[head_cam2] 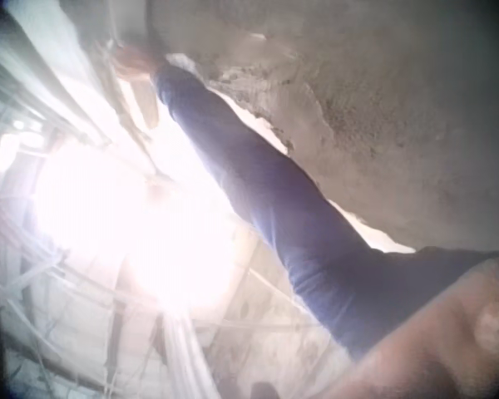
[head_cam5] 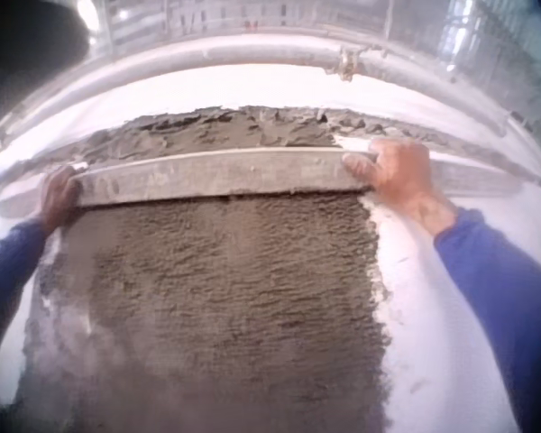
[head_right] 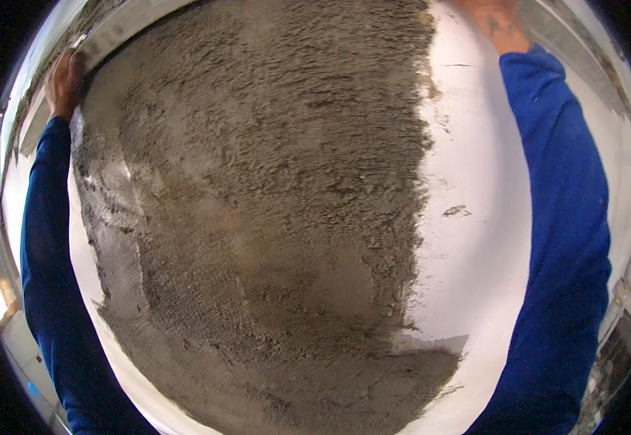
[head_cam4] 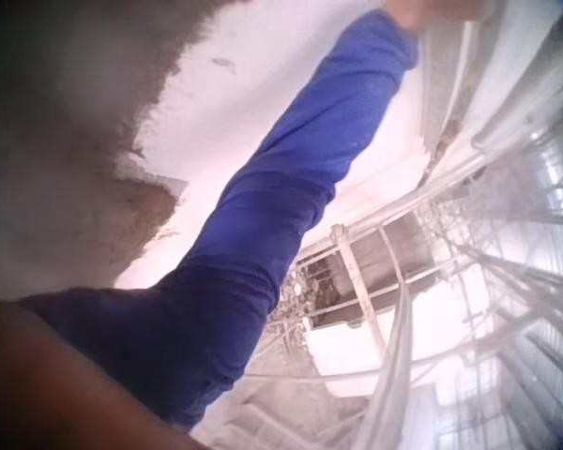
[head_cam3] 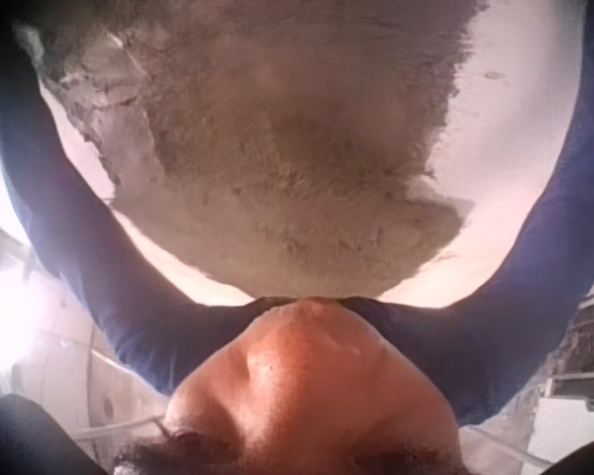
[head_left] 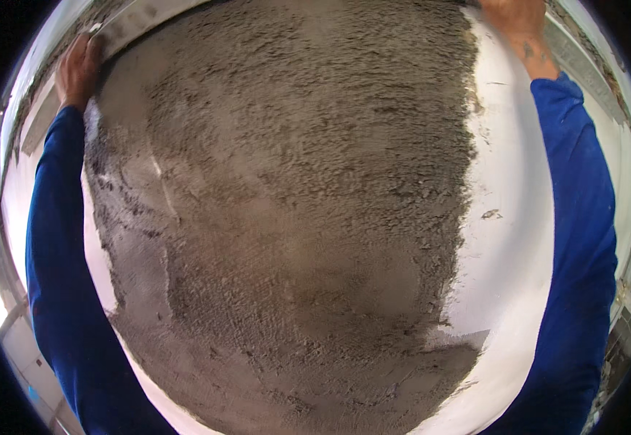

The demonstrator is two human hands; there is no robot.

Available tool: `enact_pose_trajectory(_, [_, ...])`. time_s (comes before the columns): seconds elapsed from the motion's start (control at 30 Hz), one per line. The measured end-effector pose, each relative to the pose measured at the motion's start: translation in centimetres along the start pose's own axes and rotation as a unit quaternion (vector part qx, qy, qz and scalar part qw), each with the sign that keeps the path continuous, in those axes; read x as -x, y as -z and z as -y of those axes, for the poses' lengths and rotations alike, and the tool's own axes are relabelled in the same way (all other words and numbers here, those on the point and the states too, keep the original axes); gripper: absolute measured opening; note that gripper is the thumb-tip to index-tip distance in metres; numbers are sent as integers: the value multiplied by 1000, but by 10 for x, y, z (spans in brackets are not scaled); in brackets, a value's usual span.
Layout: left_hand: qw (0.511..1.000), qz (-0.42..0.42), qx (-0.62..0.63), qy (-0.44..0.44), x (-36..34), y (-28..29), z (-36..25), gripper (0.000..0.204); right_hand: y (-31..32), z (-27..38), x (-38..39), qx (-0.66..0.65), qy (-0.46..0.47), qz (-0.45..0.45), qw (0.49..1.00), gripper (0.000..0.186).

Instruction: The person applies wet cement to a wall using a trowel and hawk, then smooths the surface with a long straightedge. The person repeatedly scoops cement from the hawk onto the wall and levels the applied material to create a flat finish.

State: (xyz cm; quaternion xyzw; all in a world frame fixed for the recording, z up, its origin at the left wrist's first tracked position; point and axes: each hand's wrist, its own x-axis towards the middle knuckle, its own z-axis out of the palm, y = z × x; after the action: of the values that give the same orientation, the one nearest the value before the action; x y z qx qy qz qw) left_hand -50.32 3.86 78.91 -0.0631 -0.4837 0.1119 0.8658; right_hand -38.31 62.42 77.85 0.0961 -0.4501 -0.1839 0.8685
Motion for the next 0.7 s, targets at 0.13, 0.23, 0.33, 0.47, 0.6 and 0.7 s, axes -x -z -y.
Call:
enact_pose_trajectory(0.13, [999,-12,-46,3,-34,-16,12,40,-15,-12,-31,-8,-3,-5,1000,78])
enact_pose_trajectory(0.23, [993,111,-25,17,-31,2,-7,45,-10,-16,-33,-1,33,-4,999,72])
enact_pose_trajectory(0.33, [968,250,-8,-5,-41,24,-9,47,-3,-24,-34,13,83,24,996,64])
enact_pose_trajectory(0.47, [968,152,183,-79,-37,39,-18,42,11,-29,-39,-53,177,98,978,56])
enact_pose_trajectory(0.6, [973,202,84,-78,-40,55,-26,43,25,-12,-46,-23,59,279,958,50])
enact_pose_trajectory(0.7, [968,251,21,0,-32,59,-57,46,32,-11,-47,-38,30,297,954,48])
